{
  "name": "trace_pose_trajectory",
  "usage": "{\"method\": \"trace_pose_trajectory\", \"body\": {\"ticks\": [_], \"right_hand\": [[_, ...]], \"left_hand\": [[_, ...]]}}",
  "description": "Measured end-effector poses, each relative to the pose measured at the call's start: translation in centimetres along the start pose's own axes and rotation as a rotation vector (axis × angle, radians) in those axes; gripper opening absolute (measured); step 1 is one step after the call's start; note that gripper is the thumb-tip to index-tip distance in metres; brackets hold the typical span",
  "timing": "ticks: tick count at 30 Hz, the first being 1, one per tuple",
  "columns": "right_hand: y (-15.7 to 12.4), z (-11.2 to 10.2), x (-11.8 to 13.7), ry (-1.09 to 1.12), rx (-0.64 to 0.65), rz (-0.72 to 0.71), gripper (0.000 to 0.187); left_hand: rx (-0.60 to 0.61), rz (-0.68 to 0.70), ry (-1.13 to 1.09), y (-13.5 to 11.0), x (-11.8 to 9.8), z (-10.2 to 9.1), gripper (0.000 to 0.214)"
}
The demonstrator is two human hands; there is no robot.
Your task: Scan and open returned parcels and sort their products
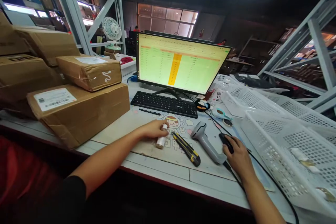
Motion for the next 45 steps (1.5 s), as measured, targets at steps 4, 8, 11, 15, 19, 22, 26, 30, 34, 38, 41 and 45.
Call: {"method": "trace_pose_trajectory", "body": {"ticks": [4,8,11,15,19,22,26,30,34,38,41,45], "right_hand": [[-0.2,-0.1,0.1,0.000,0.022,0.038,0.052],[-0.2,-0.2,0.5,-0.003,0.035,0.069,0.052],[-0.3,-0.3,0.7,0.002,0.031,0.062,0.052],[-0.4,-0.3,0.8,-0.002,0.041,0.057,0.052],[-0.5,-0.3,0.8,0.004,0.049,0.061,0.051],[-0.4,-0.5,1.0,0.011,0.056,0.065,0.050],[-0.4,-0.6,1.2,0.020,0.063,0.072,0.050],[-0.4,-0.7,1.4,0.021,0.069,0.081,0.051],[-0.4,-0.7,1.5,0.017,0.068,0.080,0.052],[-0.4,-0.6,1.4,0.017,0.054,0.067,0.052],[-0.4,-0.5,1.4,0.029,0.050,0.065,0.051],[-0.4,-0.6,1.5,0.048,0.047,0.070,0.049]], "left_hand": [[-0.314,0.057,-0.172,0.5,0.8,-0.6,0.061],[-0.532,0.159,-0.176,0.7,1.1,-0.7,0.057],[-0.551,0.193,-0.114,0.7,1.3,-0.6,0.052],[-0.512,0.189,-0.089,1.0,1.3,-0.2,0.049],[-0.430,0.139,-0.100,1.3,1.2,0.5,0.049],[-0.363,0.107,-0.064,1.4,1.2,0.9,0.032],[-0.307,0.058,-0.007,1.5,1.4,1.1,0.023],[-0.303,0.057,-0.004,1.5,1.6,1.1,0.025],[-0.307,0.087,-0.016,1.5,1.7,1.2,0.026],[-0.300,0.095,-0.007,1.6,1.8,1.2,0.026],[-0.302,0.112,0.008,1.7,1.8,1.2,0.024],[-0.303,0.127,-0.006,1.6,1.9,1.2,0.025]]}}
Point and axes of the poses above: each hand's wrist, its own y-axis towards the middle knuckle, its own z-axis out of the palm, x = y × z, the point moved 2 cm from there along y, towards the middle knuckle, and after that the axes turned 7 degrees about z, right-handed, at the moved point
